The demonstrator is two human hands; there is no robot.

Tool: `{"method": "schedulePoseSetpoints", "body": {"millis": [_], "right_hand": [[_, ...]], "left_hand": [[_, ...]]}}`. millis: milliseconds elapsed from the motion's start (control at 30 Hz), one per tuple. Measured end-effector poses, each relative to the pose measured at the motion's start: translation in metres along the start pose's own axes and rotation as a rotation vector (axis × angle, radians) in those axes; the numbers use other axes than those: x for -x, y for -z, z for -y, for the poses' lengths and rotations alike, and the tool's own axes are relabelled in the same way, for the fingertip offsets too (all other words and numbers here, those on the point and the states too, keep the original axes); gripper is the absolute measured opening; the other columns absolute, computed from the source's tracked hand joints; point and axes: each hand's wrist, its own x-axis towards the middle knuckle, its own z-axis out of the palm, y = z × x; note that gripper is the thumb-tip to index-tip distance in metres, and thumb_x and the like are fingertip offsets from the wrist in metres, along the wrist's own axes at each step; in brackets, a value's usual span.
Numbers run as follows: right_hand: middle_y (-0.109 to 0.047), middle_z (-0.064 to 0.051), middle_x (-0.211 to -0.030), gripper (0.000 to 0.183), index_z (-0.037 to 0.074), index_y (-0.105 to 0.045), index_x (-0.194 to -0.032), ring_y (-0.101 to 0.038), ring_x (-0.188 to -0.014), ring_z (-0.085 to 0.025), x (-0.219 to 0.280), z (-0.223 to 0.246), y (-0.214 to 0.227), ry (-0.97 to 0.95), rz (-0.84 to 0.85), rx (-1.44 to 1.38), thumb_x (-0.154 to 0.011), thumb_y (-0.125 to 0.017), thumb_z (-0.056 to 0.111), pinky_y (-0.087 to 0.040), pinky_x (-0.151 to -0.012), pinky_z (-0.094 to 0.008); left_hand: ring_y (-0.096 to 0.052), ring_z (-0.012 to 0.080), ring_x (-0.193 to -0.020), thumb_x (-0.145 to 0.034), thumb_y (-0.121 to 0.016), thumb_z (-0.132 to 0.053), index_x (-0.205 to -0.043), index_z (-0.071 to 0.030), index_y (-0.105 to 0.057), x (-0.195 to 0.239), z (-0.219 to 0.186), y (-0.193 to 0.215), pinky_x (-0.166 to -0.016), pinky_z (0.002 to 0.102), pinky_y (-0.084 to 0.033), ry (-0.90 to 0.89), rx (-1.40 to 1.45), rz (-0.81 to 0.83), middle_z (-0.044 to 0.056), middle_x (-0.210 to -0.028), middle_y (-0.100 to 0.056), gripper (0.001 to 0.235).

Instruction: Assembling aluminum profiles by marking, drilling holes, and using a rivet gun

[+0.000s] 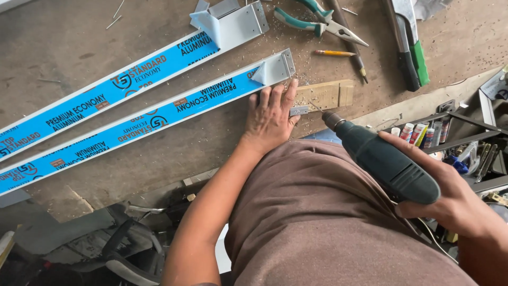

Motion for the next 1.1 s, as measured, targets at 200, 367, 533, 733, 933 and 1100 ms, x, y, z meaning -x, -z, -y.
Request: {"method": "schedulePoseSetpoints", "body": {"millis": [200, 367, 533, 733, 933, 1100], "right_hand": [[-0.058, 0.007, -0.155, 0.118, 0.034, -0.045, -0.157, -0.053, -0.138, -0.008, 0.002, 0.025, -0.013, 0.057, 0.022, 0.235, -0.049, -0.090, 0.014, -0.033, -0.113, -0.031], [-0.065, 0.016, -0.151, 0.116, 0.043, -0.043, -0.158, -0.064, -0.127, -0.003, 0.004, 0.048, -0.022, -0.086, 0.058, 0.313, -0.054, -0.092, 0.026, -0.044, -0.106, -0.027], [-0.063, 0.018, -0.153, 0.117, 0.043, -0.043, -0.158, -0.067, -0.124, -0.003, -0.001, 0.058, -0.029, -0.035, 0.109, 0.365, -0.054, -0.094, 0.027, -0.046, -0.101, -0.027], [-0.062, 0.019, -0.154, 0.120, 0.050, -0.041, -0.158, -0.068, -0.129, -0.006, 0.006, 0.062, -0.030, -0.104, 0.074, 0.446, -0.053, -0.095, 0.027, -0.047, -0.101, -0.029], [-0.069, 0.023, -0.146, 0.121, 0.059, -0.038, -0.157, -0.076, -0.119, -0.008, 0.009, 0.079, -0.040, -0.213, 0.065, 0.513, -0.054, -0.094, 0.030, -0.054, -0.094, -0.031], [-0.077, 0.021, -0.137, 0.121, 0.057, -0.039, -0.158, -0.079, -0.112, -0.007, 0.008, 0.077, -0.041, -0.226, 0.060, 0.503, -0.053, -0.093, 0.028, -0.054, -0.094, -0.029]], "left_hand": [[-0.050, 0.0278, -0.109, -0.085, -0.080, -0.064, -0.154, -0.016, -0.044, -0.001, 0.011, 0.000, -0.082, 0.042, -0.042, -0.072, 0.053, -0.140, 0.006, -0.126, -0.056, 0.091], [-0.050, 0.0262, -0.108, -0.084, -0.080, -0.063, -0.153, -0.017, -0.047, 0.000, 0.012, -0.001, -0.082, 0.042, -0.042, -0.082, 0.028, -0.155, 0.005, -0.123, -0.058, 0.089], [-0.053, 0.0275, -0.104, -0.075, -0.082, -0.044, -0.149, -0.015, -0.052, -0.002, 0.013, 0.004, -0.078, 0.042, -0.042, -0.088, 0.045, -0.212, 0.006, -0.114, -0.059, 0.084], [-0.054, 0.0266, -0.103, -0.074, -0.084, -0.049, -0.149, -0.016, -0.051, -0.002, 0.012, 0.007, -0.077, 0.042, -0.041, -0.078, 0.049, -0.201, 0.006, -0.112, -0.059, 0.088], [-0.054, 0.0263, -0.105, -0.076, -0.079, -0.045, -0.149, -0.019, -0.052, -0.002, 0.014, 0.002, -0.079, 0.040, -0.042, -0.074, 0.058, -0.192, 0.005, -0.114, -0.059, 0.082], [-0.054, 0.0263, -0.104, -0.079, -0.078, -0.042, -0.150, -0.018, -0.051, -0.002, 0.014, 0.001, -0.078, 0.040, -0.043, -0.077, 0.064, -0.200, 0.005, -0.112, -0.059, 0.079]]}}
